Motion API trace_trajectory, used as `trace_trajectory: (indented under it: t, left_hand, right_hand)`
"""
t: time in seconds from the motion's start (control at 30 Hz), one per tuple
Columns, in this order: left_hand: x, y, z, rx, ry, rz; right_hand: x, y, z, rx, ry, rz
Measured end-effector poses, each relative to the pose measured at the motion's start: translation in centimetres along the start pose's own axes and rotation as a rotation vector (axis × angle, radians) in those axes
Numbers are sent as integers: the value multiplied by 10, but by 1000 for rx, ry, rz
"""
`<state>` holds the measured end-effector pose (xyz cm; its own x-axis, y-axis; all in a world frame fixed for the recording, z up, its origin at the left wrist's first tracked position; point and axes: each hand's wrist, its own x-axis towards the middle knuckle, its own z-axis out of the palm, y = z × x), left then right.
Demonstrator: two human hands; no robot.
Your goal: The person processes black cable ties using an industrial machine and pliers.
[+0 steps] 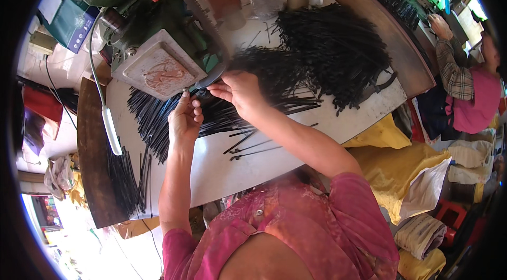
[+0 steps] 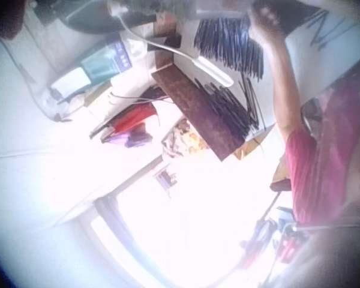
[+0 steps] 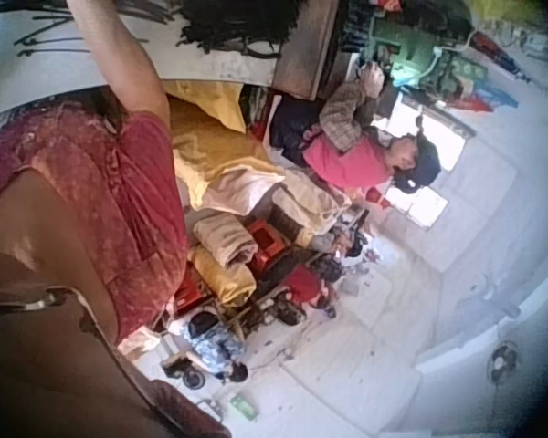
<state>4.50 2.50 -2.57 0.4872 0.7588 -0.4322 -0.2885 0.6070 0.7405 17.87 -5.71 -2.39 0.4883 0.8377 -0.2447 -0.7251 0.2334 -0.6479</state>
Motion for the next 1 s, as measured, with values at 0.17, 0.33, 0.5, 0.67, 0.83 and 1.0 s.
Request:
trace_trajectory:
  t: [0.17,0.33,0.5,0.67,0.83,1.0]
  left_hand:
    - [-1,-1,-1,-21,16,-11]
    - [-3,-3,2,-5,27,-3]
    - [-2,-2,6,-43,19,-5]
    - [-1,-1,1,-40,14,-17]
    - [-1,-1,0,-36,13,-9]
    - [-3,-1,1,-49,22,-27]
  right_hand:
    - [-3,-2,3,-13,19,5]
    - [-1,0,1,-25,17,2]
    - [-1,-3,0,-63,17,-3]
    - [-1,-2,3,-63,21,1]
    - [-2,-4,3,-129,-6,3]
    - [1,-1,0,-113,-4,-7]
